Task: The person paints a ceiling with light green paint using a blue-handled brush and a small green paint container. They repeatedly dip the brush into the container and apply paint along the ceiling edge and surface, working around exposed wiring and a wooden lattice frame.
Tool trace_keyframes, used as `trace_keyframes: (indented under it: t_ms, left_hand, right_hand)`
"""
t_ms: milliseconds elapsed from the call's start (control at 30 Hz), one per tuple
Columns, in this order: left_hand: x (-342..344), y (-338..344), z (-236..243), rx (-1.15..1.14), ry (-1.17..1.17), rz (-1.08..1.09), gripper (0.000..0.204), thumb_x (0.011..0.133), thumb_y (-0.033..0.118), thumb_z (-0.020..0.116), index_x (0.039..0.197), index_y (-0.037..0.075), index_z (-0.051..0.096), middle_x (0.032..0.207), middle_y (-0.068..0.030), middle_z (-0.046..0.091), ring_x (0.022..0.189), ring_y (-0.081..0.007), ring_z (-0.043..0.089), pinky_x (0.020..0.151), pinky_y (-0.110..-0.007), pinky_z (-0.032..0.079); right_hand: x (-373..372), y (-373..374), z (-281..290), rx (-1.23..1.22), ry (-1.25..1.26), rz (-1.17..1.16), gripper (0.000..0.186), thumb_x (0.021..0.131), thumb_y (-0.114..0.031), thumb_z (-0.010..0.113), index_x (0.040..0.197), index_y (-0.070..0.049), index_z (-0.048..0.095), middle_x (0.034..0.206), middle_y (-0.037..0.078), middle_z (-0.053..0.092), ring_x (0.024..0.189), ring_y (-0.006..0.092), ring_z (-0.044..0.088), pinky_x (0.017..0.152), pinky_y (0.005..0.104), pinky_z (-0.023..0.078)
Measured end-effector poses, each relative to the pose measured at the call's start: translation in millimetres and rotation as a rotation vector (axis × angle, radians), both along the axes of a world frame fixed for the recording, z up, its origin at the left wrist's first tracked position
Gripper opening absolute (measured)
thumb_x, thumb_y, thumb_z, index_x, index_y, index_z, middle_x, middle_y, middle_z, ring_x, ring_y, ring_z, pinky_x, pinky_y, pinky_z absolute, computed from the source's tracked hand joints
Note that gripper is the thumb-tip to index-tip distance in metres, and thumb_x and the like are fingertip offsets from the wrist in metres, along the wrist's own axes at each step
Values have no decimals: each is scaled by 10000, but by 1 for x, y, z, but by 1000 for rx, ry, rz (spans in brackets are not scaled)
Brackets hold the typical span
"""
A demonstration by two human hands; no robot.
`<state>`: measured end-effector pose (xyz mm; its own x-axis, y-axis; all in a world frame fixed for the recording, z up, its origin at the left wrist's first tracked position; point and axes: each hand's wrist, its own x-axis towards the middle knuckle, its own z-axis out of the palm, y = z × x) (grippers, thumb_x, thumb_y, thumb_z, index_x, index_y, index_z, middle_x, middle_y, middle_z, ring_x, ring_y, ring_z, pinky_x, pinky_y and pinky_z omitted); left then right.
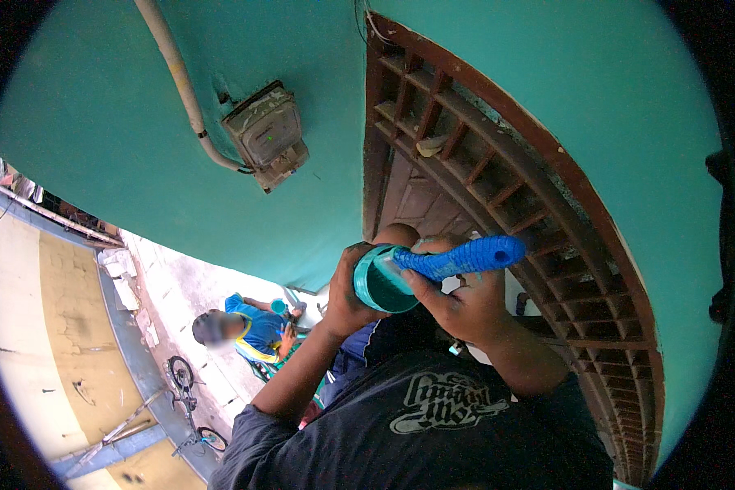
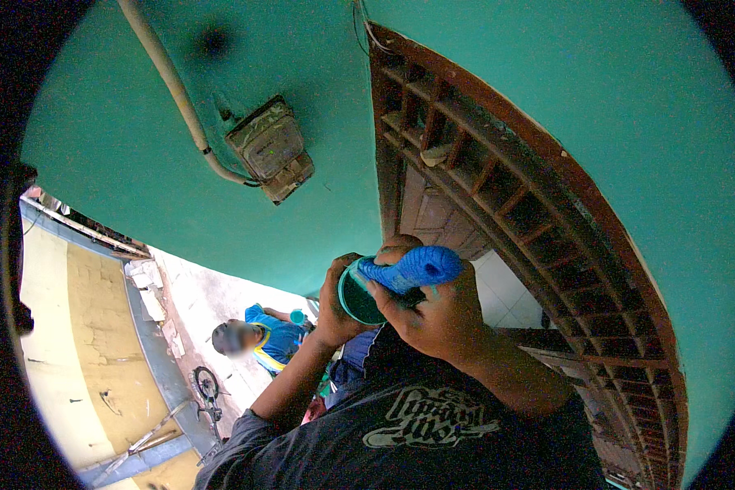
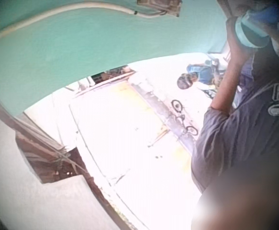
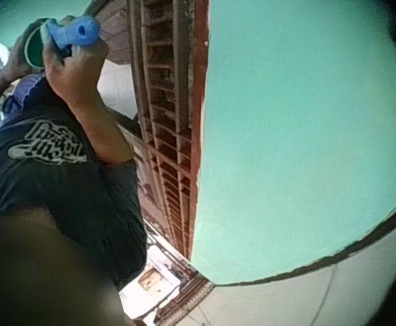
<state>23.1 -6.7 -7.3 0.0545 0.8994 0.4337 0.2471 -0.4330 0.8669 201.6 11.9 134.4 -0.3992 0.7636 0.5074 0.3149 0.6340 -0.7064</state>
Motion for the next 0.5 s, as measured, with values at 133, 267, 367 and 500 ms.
trace_keyframes:
  t_ms: [133,267,367,500]
  left_hand:
    - [1,-2,-3,0,-35,11,960,463,182,920,1262,20,414,1175,-196,546,1101,-375,565,923,-436,463]
    - [2,-4,-4,-47,-122,-4,925,484,187,927,1236,10,419,1153,-193,558,1090,-357,581,922,-421,468]
    - [3,-4,-4,14,-74,30,899,498,183,926,1223,14,423,1143,-188,563,1082,-350,587,915,-418,472]
    - [7,1,-9,42,-35,21,889,506,182,927,1221,18,424,1147,-194,557,1085,-352,584,914,-428,473]
  right_hand:
    - [-4,1,-8,18,-32,-1,216,816,-114,736,969,0,635,897,151,682,823,234,695,697,309,543]
    - [-1,0,-13,64,-89,-20,196,816,-115,721,953,-11,629,881,156,678,813,271,690,690,337,543]
    - [3,-4,-17,55,-123,-89,174,795,-159,708,929,-85,626,849,130,643,779,338,640,682,400,523]
    - [9,-3,-23,75,-152,-78,213,784,-154,710,957,-65,622,915,126,645,854,330,616,753,415,502]
